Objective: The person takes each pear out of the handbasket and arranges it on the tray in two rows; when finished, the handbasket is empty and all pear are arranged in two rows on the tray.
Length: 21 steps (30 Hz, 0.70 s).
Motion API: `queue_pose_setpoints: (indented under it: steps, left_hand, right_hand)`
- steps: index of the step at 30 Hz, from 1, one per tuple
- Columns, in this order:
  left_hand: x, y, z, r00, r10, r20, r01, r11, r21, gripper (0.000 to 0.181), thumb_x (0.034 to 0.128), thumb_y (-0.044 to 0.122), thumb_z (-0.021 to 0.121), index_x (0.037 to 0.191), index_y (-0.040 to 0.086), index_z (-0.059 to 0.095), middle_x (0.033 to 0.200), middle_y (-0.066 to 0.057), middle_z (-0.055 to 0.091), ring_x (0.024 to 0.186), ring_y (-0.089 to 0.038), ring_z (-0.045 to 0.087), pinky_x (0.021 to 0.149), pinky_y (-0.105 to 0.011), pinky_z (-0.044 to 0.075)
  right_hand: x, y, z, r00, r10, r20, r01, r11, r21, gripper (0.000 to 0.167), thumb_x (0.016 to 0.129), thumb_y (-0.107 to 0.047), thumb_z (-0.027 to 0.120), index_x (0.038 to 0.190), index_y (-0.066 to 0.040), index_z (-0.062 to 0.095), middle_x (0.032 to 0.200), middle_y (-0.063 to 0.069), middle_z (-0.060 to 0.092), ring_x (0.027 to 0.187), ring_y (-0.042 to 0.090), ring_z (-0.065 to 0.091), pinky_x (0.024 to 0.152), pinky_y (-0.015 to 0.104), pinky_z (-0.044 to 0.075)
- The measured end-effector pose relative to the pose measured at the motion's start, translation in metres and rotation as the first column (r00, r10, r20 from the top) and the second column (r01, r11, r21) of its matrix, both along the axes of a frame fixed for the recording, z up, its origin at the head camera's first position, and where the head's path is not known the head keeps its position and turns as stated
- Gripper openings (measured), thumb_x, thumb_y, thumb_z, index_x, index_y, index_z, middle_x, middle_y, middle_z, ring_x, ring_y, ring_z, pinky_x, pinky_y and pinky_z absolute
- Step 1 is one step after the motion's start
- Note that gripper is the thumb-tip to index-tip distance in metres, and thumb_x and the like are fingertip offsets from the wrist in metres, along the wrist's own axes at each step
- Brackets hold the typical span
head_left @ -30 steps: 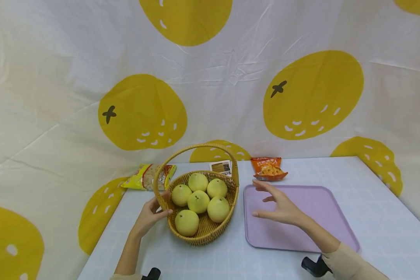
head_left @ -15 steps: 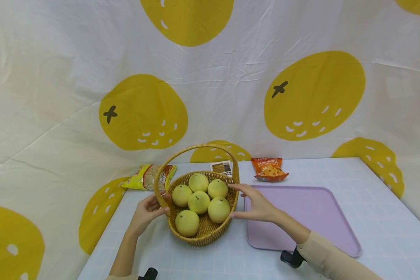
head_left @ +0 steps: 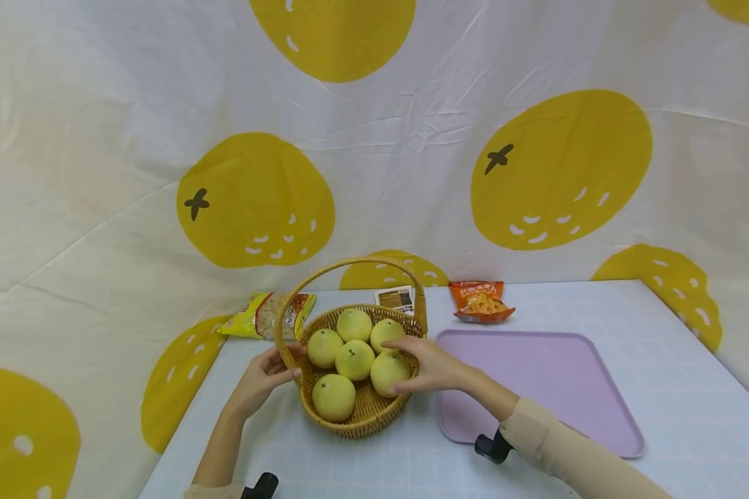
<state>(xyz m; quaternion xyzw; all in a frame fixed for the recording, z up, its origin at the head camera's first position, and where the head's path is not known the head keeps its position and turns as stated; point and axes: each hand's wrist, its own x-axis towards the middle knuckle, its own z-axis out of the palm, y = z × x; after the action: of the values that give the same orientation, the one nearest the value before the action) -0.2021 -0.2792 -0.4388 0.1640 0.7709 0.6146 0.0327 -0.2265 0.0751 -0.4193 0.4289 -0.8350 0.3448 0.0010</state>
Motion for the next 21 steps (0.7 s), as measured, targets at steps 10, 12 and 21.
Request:
queue_pose_setpoints:
  steps: [10, 12, 21]
  left_hand:
    - [-0.006, -0.004, 0.003, 0.997, -0.075, -0.009, 0.075, 0.996, -0.049, 0.042, 0.0879, 0.001, 0.063, 0.126, -0.010, 0.048, 0.126, -0.036, 0.046, 0.108, -0.015, 0.059, 0.087, -0.020, 0.049]
    - [-0.008, -0.004, 0.005, 0.997, -0.080, -0.001, 0.080, 0.995, -0.054, 0.041, 0.0873, 0.000, 0.063, 0.125, -0.010, 0.049, 0.124, -0.036, 0.047, 0.106, -0.015, 0.060, 0.085, -0.021, 0.050]
    - [-0.004, -0.004, 0.006, 0.997, -0.076, 0.012, 0.077, 0.996, -0.049, 0.041, 0.0866, 0.000, 0.064, 0.124, -0.011, 0.050, 0.122, -0.033, 0.051, 0.107, -0.024, 0.059, 0.084, -0.023, 0.051]
  right_hand:
    - [-0.004, -0.020, -0.004, 0.993, -0.115, 0.025, 0.109, 0.977, 0.182, 0.065, 0.074, -0.028, 0.079, 0.128, -0.002, 0.054, 0.128, 0.020, 0.053, 0.111, 0.035, 0.054, 0.087, 0.046, 0.050]
    - [-0.004, -0.024, -0.003, 0.989, -0.146, 0.034, 0.136, 0.969, 0.207, 0.066, 0.072, -0.029, 0.080, 0.127, -0.002, 0.055, 0.126, 0.020, 0.053, 0.109, 0.034, 0.055, 0.086, 0.046, 0.050]
    - [-0.001, -0.030, -0.004, 0.987, -0.156, 0.025, 0.149, 0.972, 0.184, 0.066, 0.066, -0.023, 0.084, 0.123, -0.005, 0.057, 0.117, 0.016, 0.052, 0.099, 0.029, 0.057, 0.079, 0.044, 0.053]
